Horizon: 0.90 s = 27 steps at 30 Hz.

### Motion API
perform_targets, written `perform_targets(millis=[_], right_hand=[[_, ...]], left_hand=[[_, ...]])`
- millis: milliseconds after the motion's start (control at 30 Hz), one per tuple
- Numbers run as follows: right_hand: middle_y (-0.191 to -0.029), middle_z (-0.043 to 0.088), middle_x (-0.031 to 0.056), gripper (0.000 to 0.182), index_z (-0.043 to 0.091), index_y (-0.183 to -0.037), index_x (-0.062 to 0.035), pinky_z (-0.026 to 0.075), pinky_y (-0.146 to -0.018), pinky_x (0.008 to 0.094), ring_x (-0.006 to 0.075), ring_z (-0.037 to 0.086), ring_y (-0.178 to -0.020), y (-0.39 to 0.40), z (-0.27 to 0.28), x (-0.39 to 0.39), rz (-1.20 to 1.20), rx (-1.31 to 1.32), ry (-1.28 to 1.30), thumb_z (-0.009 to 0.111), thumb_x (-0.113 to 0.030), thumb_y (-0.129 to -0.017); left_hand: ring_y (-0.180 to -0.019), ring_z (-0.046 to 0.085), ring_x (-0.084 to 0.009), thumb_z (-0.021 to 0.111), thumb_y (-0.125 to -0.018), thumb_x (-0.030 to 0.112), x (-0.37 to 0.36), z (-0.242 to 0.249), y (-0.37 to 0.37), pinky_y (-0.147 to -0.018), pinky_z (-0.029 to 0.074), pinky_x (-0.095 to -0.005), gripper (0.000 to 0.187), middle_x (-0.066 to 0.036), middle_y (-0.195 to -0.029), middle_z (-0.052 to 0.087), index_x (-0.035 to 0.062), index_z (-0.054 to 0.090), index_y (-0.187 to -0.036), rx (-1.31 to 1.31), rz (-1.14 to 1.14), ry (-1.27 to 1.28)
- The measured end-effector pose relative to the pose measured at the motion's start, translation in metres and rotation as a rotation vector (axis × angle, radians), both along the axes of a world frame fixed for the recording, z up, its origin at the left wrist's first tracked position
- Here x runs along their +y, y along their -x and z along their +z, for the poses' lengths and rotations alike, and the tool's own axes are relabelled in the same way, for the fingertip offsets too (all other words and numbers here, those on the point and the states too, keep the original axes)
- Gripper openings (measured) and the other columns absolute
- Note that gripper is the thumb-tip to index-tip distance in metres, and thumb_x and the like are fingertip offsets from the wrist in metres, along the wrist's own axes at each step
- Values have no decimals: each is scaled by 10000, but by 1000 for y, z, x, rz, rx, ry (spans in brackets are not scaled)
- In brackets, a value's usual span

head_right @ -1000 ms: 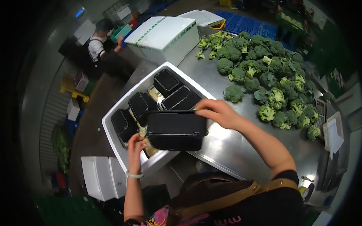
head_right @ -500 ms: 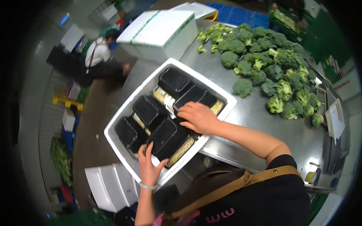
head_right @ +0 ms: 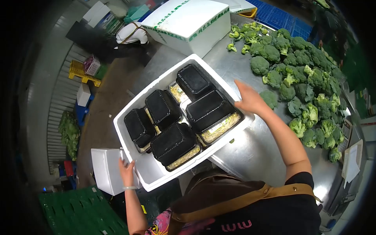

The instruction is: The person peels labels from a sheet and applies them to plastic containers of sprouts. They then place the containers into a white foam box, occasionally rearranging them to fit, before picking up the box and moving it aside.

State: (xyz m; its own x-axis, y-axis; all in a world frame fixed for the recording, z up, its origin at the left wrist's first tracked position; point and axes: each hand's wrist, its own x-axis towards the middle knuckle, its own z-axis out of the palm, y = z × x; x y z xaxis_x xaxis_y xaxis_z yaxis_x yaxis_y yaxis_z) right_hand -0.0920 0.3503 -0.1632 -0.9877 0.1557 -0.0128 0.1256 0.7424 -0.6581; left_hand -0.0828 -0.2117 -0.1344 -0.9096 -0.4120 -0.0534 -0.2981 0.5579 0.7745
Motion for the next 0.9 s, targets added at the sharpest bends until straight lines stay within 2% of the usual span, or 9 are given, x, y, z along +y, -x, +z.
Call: perform_targets(millis=[67,267,300,467,667,733,800,867,900], right_hand=[[-1102,642,237,671,464,-1333,-78,460,-927,411,398,595,-1057,14,-27,5,36,-294,250,687,-140,-702],[-1005,674,217,471,591,-1156,-53,489,-836,419,372,636,-976,35,-42,-9,-137,-238,70,672,-121,-697],[-941,678,213,369,621,-1051,-24,485,-822,425,361,646,-929,35,-47,-9,-113,-138,89,665,-104,-694],[-878,671,236,325,654,-976,12,486,-810,440,385,645,-871,5,3,-30,-154,-162,-14,657,-125,-682],[-883,663,256,349,636,-1000,12,493,-792,451,417,639,-840,-78,44,-103,-500,-145,65,642,-136,-685],[-878,662,260,410,603,-1060,27,490,-790,455,428,636,-842,-100,52,-128,-582,-260,26,646,-147,-692],[-921,657,267,425,586,-1073,39,488,-801,468,433,629,-889,-120,39,-147,-608,-130,16,642,-150,-697],[-1022,673,234,456,589,-1141,28,491,-870,414,354,656,-971,-128,15,-165,-681,-112,115,607,-111,-707],[-1076,679,200,491,587,-1220,1,478,-923,408,301,657,-1027,-130,-4,-169,-621,40,208,602,-92,-738]], left_hand=[[-1113,560,-286,704,-703,21,-16,-30,19,-931,447,-365,594,-206,-1170,594,-64,488,-1249,-154,-108,-157],[-814,625,-239,629,-612,-69,-16,-35,51,-759,499,-344,436,-138,-942,662,-54,578,-1045,-112,-155,-75],[-799,623,-236,622,-599,-77,-22,-37,51,-746,501,-341,424,-134,-919,664,-56,590,-1022,-130,-147,-111],[-663,609,-189,562,-559,-124,-32,0,98,-584,502,-311,416,-107,-815,664,-61,635,-964,-163,-221,-187],[-695,621,-178,544,-547,-120,-37,31,197,-625,513,-287,476,-102,-846,673,-68,649,-1007,-135,-551,-183],[-710,630,-166,525,-592,-95,-13,30,234,-634,516,-284,483,-88,-872,682,-46,652,-1056,-145,-733,-179],[-758,656,-163,523,-647,-42,1,15,267,-665,525,-292,452,-73,-913,696,-14,661,-1077,-162,-878,-235],[-841,657,-197,616,-710,130,-7,-31,308,-767,509,-364,396,-71,-941,694,23,662,-1089,15,-880,238],[-841,657,-197,616,-710,130,-71,-24,294,-767,509,-364,396,-71,-941,694,23,662,-1089,11,-743,250]])
